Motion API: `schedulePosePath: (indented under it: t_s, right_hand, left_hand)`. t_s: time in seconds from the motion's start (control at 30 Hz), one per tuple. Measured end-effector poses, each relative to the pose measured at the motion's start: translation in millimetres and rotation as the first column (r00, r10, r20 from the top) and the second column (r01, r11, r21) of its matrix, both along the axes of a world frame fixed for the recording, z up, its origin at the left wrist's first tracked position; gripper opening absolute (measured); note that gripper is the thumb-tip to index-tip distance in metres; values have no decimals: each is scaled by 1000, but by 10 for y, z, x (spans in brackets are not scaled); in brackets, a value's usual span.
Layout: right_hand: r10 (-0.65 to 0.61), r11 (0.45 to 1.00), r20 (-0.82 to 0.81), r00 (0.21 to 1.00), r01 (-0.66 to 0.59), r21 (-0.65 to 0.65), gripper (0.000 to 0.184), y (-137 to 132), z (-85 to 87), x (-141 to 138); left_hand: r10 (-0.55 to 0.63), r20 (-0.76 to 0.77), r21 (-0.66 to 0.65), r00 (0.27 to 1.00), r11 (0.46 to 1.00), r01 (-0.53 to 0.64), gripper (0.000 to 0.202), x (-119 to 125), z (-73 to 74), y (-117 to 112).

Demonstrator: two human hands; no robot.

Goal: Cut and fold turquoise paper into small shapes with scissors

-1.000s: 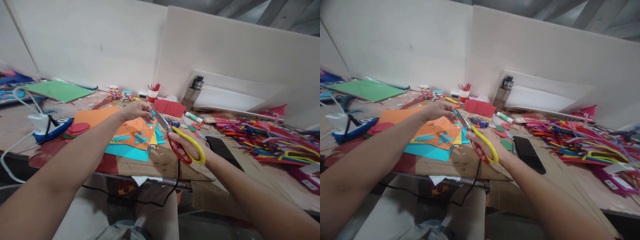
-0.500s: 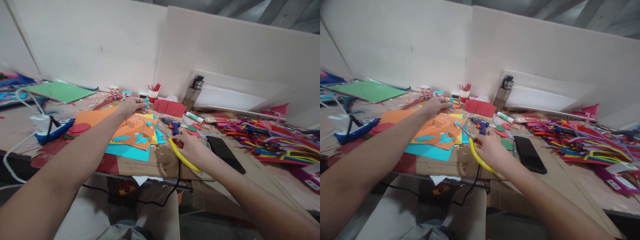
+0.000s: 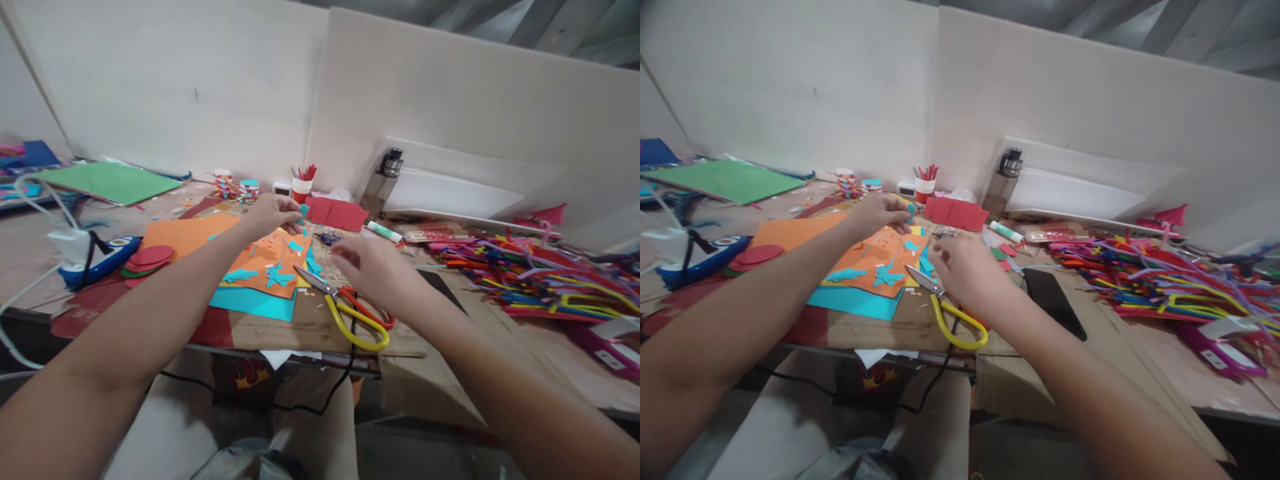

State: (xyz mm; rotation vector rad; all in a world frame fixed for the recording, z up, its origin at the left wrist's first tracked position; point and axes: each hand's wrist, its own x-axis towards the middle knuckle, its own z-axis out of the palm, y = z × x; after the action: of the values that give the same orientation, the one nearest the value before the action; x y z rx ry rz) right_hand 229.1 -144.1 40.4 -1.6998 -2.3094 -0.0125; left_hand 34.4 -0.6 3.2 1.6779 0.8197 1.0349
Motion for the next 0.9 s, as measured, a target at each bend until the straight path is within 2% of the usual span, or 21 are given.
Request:
schedulePosePath:
  t_s: [0.07, 0.13, 0.23, 0.3, 0.43, 0.57, 0.67, 0.77, 0.9]
  right_hand:
    - [28, 973, -223, 974, 24, 228, 18, 219, 10, -68]
    - [41, 954, -327, 944, 61, 295, 20, 438, -35, -137]
    - [54, 963, -385, 921, 53, 263, 9, 663, -140, -213]
    - [68, 961, -451, 890, 62, 269, 9, 731, -207, -225]
    - [62, 974, -570, 820, 74, 213, 8, 771, -311, -170]
    - [83, 979, -557, 826, 36, 200, 7, 769, -359, -141]
    - [74, 962, -606, 792, 103, 252, 7, 762, -362, -164]
    - [50, 957, -733, 679, 178, 230, 7, 779, -372, -177]
    - [39, 978, -859, 511, 157, 137, 9, 840, -435, -145]
  left_hand:
    - [-42, -77, 47, 996, 998, 45, 4, 37, 15, -53]
    - [-72, -152, 82, 986, 993, 85, 5, 66, 21, -96]
    - [-86, -241, 117, 967, 986, 117, 6, 92, 21, -129]
    - [-81, -288, 151, 954, 980, 128, 7, 97, 14, -124]
    - [-79, -343, 192, 936, 970, 152, 8, 92, -13, -86]
    - [-70, -375, 182, 924, 972, 147, 6, 109, -8, -110]
    - [-72, -259, 157, 963, 981, 116, 6, 148, 10, -174]
    - [-49, -52, 114, 997, 992, 55, 11, 191, 5, -222]
    - [8, 119, 98, 993, 995, -20, 17, 230, -27, -218]
